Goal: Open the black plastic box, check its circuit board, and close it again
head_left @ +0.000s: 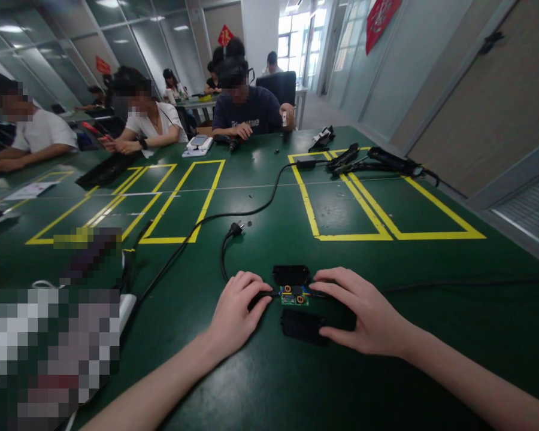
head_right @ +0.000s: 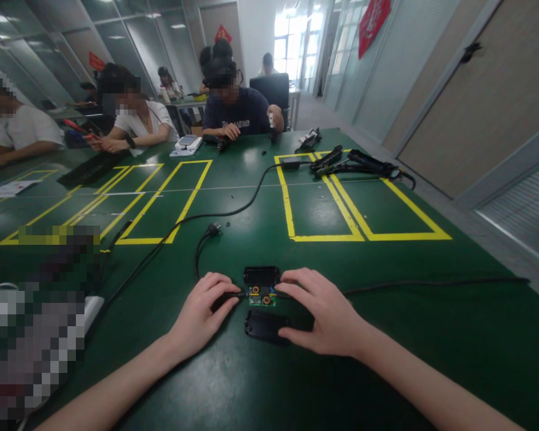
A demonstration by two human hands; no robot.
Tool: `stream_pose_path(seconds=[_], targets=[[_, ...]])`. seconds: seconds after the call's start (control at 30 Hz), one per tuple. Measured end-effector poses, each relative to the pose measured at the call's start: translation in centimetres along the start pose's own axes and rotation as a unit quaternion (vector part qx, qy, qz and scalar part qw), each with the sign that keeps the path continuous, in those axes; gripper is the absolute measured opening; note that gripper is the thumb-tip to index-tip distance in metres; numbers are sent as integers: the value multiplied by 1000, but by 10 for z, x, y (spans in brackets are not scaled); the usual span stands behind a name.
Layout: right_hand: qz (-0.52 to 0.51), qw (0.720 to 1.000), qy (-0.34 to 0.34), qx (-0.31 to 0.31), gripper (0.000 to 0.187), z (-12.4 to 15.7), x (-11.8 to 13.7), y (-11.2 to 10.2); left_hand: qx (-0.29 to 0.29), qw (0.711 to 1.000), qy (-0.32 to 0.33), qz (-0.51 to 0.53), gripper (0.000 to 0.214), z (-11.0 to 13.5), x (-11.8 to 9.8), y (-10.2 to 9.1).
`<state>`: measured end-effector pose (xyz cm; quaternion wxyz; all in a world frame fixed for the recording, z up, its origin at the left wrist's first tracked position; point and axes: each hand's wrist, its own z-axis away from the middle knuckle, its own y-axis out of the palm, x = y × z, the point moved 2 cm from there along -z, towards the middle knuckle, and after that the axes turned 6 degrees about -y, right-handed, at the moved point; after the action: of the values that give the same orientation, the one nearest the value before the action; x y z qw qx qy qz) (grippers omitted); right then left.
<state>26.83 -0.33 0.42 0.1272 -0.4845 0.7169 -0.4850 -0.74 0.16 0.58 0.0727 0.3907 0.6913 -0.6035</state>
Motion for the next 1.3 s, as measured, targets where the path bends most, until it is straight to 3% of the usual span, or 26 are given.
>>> stream_pose_path(seconds=[0.13, 0.3, 0.5, 0.67, 0.77, 0.97, 1.3], targets=[[-34, 998, 1, 54, 81, 2, -4, -1, 11, 1000, 15, -1, 12, 1, 0, 1], [-45, 994, 51, 82, 87, 6, -10, 5, 26, 999, 19, -3, 12, 1, -1, 2], [-30, 997, 17, 63, 76, 5, -7, 6, 29, 999, 20, -1, 12, 0, 0, 2], [-39, 994, -94, 36, 66, 2, 2, 1, 29, 999, 20, 0, 12, 0, -1, 2], [-40, 990, -130, 48, 52, 0, 8, -2, 28, 999, 21, 0, 11, 0, 0, 2], [-16, 991, -132, 28, 25, -4, 10, 0, 26, 999, 27, 4, 12, 1, 2, 3], [3, 994, -103, 30, 22, -8, 9, -1, 29, 1000, 11, 3, 14, 0, 3, 4]])
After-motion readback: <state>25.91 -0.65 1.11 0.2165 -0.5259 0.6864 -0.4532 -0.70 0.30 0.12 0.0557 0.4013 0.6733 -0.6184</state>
